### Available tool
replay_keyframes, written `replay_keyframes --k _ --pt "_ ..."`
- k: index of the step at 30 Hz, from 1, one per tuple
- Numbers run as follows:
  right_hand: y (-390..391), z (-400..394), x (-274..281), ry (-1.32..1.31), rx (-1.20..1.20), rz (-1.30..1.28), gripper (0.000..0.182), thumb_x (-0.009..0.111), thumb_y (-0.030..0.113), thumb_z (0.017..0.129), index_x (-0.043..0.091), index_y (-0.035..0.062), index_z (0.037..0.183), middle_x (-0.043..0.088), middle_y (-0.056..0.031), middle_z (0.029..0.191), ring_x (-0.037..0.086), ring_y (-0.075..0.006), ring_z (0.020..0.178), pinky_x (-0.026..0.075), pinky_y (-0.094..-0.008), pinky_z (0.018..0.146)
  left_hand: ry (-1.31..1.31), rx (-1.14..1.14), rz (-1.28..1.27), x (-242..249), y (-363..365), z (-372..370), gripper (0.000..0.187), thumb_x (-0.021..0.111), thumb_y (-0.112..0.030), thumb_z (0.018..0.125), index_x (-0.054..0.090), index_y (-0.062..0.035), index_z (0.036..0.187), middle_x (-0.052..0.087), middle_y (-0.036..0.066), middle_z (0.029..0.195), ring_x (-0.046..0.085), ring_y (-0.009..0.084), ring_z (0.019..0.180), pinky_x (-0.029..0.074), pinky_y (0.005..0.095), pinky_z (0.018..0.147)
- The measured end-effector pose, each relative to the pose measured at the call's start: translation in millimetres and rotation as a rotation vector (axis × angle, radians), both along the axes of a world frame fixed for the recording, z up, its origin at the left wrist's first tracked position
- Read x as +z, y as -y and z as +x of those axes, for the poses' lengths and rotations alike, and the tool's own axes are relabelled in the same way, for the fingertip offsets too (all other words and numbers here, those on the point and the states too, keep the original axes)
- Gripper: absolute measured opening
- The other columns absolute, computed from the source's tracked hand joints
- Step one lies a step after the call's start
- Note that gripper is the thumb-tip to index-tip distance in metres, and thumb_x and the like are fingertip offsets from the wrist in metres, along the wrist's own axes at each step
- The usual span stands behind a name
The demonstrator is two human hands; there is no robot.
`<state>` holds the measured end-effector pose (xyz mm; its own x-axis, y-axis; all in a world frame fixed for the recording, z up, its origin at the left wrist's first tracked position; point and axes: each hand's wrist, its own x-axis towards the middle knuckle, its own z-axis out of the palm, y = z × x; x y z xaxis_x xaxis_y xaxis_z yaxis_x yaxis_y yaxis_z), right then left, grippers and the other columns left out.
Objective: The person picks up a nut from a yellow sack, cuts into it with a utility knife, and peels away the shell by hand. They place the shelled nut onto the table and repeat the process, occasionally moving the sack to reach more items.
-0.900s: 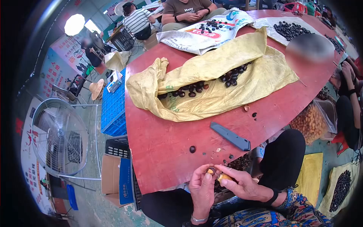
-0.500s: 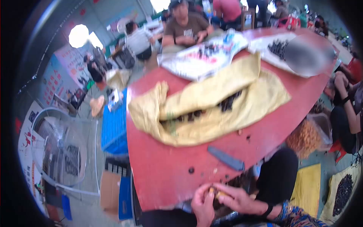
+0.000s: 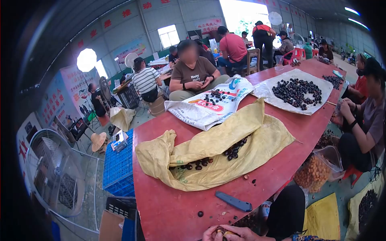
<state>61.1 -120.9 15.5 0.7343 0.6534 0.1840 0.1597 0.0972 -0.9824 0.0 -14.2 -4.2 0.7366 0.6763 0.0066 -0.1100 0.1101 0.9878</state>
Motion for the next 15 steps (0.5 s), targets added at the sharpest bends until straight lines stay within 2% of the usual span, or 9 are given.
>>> replay_keyframes --k 3,8,12,15 --pt "-0.1 -0.1 -0.1 -0.001 0.008 -0.020 0.035 0.051 0.014 0.093 0.049 -0.0043 0.123 0.061 -0.0127 0.100 0.058 -0.0143 0.086 0.048 -0.0271 0.073 0.001 -0.005 -0.003 0.0 -0.5 -1.0 0.019 0.055 -0.007 0.090 0.056 0.0012 0.107 0.060 0.006 0.097 0.056 0.0114 0.085 0.046 0.0237 0.076" --pt "-0.5 0.1 -8.7 0.119 -0.020 0.019 0.034 0.052 0.014 0.093 0.050 -0.0046 0.121 0.061 -0.0166 0.109 0.060 -0.0209 0.096 0.048 -0.0310 0.080 -0.008 -0.018 -0.007 -0.9 -0.3 -1.5 0.019 0.056 -0.008 0.090 0.056 0.0015 0.106 0.060 0.006 0.097 0.055 0.0117 0.087 0.046 0.0242 0.077" --pt "1.6 -0.3 -11.4 0.081 -0.007 -0.036 0.034 0.053 0.014 0.092 0.051 -0.0046 0.121 0.061 -0.0184 0.110 0.060 -0.0242 0.100 0.048 -0.0324 0.082 -0.008 -0.009 0.003 -4.1 0.8 -0.8 0.019 0.056 -0.008 0.090 0.057 0.0015 0.106 0.060 0.006 0.097 0.056 0.0122 0.088 0.046 0.0248 0.077" --pt "0.5 -1.4 -17.4 0.200 -0.058 -0.017 0.034 0.054 0.013 0.091 0.051 -0.0048 0.120 0.061 -0.0193 0.108 0.061 -0.0270 0.098 0.048 -0.0327 0.082 -0.007 -0.006 -0.010 -5.4 2.1 -1.6 0.019 0.056 -0.009 0.090 0.057 0.0015 0.105 0.060 0.006 0.096 0.056 0.0119 0.087 0.046 0.0245 0.076"
